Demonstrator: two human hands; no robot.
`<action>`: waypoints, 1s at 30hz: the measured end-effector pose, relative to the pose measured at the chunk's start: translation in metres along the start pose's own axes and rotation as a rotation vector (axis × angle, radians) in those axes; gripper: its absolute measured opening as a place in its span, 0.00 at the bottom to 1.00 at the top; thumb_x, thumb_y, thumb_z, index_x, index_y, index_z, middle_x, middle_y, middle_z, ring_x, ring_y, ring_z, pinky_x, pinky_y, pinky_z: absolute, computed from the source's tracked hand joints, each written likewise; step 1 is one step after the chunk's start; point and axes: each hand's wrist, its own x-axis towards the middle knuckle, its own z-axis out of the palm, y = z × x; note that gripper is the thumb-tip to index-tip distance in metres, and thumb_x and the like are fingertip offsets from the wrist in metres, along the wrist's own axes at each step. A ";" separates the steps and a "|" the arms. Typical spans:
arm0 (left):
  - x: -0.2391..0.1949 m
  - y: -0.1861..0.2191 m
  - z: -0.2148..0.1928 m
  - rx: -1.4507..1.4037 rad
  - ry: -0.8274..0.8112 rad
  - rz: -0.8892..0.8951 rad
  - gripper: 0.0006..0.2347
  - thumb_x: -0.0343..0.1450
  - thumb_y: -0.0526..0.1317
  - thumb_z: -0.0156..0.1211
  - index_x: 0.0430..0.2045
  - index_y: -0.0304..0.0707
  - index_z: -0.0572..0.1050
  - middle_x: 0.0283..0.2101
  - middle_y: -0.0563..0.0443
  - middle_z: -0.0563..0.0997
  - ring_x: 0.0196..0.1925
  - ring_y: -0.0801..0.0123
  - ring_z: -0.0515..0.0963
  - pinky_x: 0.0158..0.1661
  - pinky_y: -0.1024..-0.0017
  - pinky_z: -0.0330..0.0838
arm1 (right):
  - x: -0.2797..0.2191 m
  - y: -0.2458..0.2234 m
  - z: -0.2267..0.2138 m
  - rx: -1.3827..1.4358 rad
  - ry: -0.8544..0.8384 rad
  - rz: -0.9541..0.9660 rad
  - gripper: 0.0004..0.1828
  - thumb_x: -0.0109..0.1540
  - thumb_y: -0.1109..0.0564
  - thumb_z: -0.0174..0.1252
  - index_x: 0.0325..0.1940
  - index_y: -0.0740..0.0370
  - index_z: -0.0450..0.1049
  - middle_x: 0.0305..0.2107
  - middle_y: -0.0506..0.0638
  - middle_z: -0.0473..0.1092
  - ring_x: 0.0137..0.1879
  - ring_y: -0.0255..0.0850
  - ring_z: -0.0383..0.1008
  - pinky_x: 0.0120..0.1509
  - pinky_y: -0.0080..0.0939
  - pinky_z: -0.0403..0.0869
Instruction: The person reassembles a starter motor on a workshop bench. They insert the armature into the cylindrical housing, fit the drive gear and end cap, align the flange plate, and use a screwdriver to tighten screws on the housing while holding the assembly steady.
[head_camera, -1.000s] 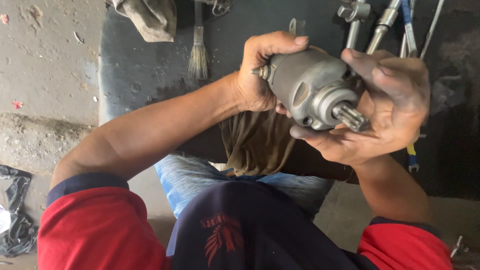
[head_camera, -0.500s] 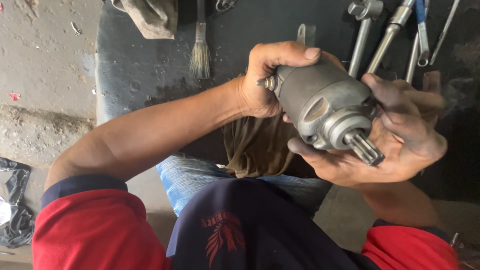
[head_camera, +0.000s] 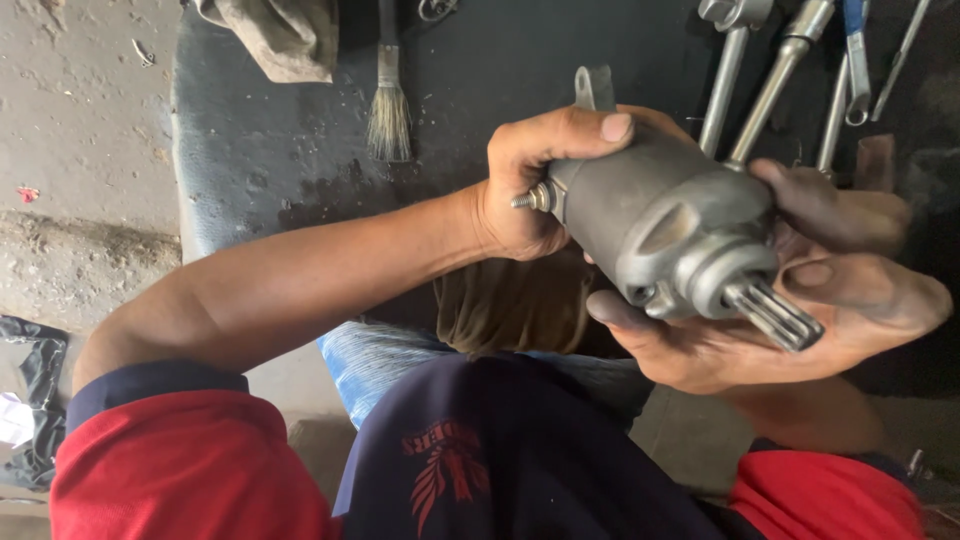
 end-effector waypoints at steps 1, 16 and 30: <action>-0.001 -0.003 -0.003 -0.002 0.002 -0.004 0.28 0.78 0.55 0.50 0.55 0.19 0.73 0.46 0.32 0.83 0.42 0.60 0.83 0.41 0.69 0.77 | 0.020 -0.010 -0.006 -0.001 0.000 0.005 0.53 0.50 0.44 0.76 0.68 0.67 0.54 0.51 0.59 0.64 0.59 0.50 0.75 0.54 0.37 0.81; 0.007 0.026 0.004 -0.011 0.176 -0.208 0.25 0.74 0.55 0.50 0.48 0.25 0.76 0.29 0.38 0.80 0.22 0.60 0.78 0.21 0.71 0.69 | 0.084 0.013 -0.028 0.385 -0.142 0.036 0.52 0.48 0.51 0.81 0.64 0.71 0.56 0.52 0.65 0.67 0.60 0.54 0.70 0.67 0.51 0.75; 0.017 0.035 0.018 0.547 0.406 -0.001 0.24 0.69 0.56 0.66 0.40 0.28 0.76 0.29 0.43 0.82 0.23 0.67 0.82 0.20 0.75 0.76 | 0.111 0.015 -0.058 0.133 -0.483 0.153 0.40 0.57 0.42 0.79 0.61 0.72 0.72 0.50 0.63 0.73 0.55 0.51 0.81 0.54 0.39 0.83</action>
